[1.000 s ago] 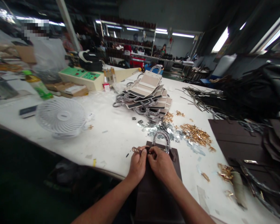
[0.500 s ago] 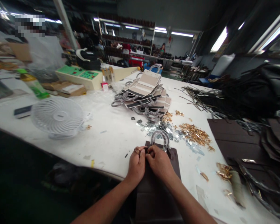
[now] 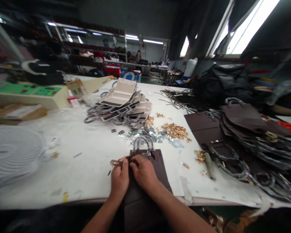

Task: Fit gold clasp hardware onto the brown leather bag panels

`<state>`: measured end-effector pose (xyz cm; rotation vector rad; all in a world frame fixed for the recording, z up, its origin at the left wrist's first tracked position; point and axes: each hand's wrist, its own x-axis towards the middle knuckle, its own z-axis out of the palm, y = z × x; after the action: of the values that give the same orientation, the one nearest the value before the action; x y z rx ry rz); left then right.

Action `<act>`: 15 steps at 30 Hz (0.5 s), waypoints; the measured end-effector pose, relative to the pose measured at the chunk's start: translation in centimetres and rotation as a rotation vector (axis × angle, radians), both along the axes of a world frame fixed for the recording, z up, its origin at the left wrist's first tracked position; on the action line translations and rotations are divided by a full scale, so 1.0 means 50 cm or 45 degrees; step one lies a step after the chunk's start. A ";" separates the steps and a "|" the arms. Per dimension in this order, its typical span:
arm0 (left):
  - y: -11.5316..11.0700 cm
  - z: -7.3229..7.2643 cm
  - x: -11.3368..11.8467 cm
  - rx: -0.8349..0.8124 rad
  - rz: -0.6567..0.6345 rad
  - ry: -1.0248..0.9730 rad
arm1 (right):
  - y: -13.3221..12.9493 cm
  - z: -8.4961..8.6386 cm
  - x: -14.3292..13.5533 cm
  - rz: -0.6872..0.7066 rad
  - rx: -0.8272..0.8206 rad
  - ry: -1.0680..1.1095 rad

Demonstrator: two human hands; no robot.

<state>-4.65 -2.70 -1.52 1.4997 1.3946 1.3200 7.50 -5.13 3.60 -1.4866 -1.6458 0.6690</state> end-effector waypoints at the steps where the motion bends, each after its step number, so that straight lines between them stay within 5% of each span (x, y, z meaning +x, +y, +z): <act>1: 0.004 0.000 -0.001 -0.019 -0.010 -0.002 | -0.009 0.007 0.004 0.005 0.015 0.003; 5: 0.007 0.008 -0.003 -0.117 0.008 -0.041 | -0.065 0.020 0.093 -0.070 0.147 -0.047; 8: 0.004 0.015 0.001 -0.128 -0.004 -0.084 | -0.100 0.004 0.239 -0.378 0.112 -0.277; 10: 0.005 0.016 0.006 -0.097 0.012 -0.088 | -0.115 -0.018 0.340 -0.563 -0.097 -0.609; 15: 0.009 0.010 0.015 0.091 0.113 0.136 | -0.137 -0.070 0.462 -0.549 -0.205 -0.696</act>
<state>-3.91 -2.26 -1.01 1.5927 1.5106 1.3743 30.57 -11.97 0.11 -2.1965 -1.5894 0.1589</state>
